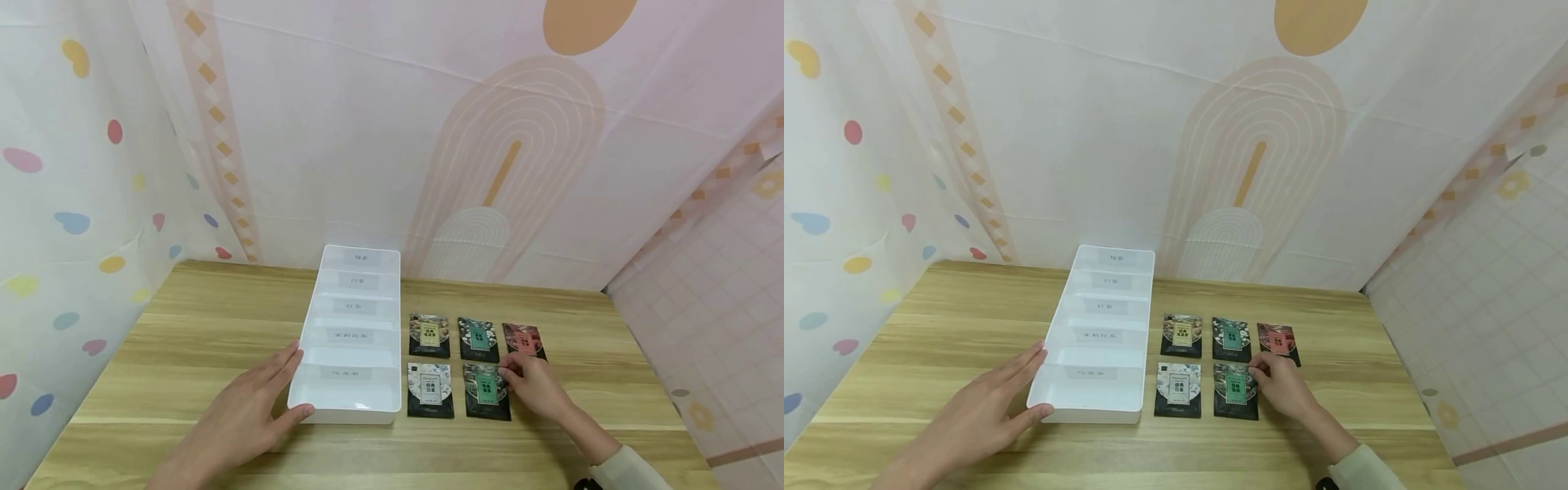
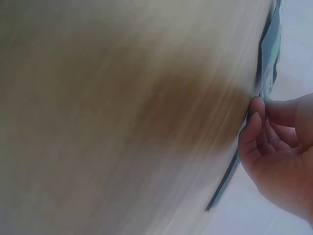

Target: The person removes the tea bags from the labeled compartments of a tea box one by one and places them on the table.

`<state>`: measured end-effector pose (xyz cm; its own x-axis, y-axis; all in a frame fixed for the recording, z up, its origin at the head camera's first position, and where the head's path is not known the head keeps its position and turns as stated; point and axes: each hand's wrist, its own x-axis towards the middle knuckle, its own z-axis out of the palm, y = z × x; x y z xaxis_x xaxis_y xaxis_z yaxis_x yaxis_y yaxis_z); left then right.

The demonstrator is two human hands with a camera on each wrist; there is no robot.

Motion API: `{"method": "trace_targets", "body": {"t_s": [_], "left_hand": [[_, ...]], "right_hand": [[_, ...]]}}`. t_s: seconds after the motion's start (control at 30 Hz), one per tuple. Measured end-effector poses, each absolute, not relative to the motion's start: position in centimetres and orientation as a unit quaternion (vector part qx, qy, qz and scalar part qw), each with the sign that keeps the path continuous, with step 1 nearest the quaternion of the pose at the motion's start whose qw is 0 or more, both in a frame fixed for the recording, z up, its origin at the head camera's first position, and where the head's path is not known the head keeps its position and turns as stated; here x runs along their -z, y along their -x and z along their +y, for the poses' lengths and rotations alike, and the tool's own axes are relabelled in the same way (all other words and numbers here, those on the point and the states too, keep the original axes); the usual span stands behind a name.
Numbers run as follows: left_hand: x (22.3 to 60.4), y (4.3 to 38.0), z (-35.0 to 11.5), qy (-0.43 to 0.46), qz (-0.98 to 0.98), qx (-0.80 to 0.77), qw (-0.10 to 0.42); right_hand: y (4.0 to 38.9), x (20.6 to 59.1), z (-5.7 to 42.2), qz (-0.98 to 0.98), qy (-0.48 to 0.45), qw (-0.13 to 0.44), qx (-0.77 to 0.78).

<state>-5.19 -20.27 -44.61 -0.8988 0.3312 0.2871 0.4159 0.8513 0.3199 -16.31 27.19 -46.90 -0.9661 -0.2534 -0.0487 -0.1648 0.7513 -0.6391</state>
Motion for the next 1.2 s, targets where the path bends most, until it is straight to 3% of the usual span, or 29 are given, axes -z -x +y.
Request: {"method": "trace_targets", "body": {"t_s": [0.77, 1.2], "left_hand": [[44.8, 5.0, -20.6, 0.189, -0.957, 0.188, 0.111], [44.3, 5.2, -20.9, 0.182, -0.958, 0.2, 0.095]], "right_hand": [[16.6, 46.9, 27.2, 0.93, 0.115, 0.069, 0.342], [16.5, 45.9, 28.5, 0.926, 0.121, 0.028, 0.355]]}}
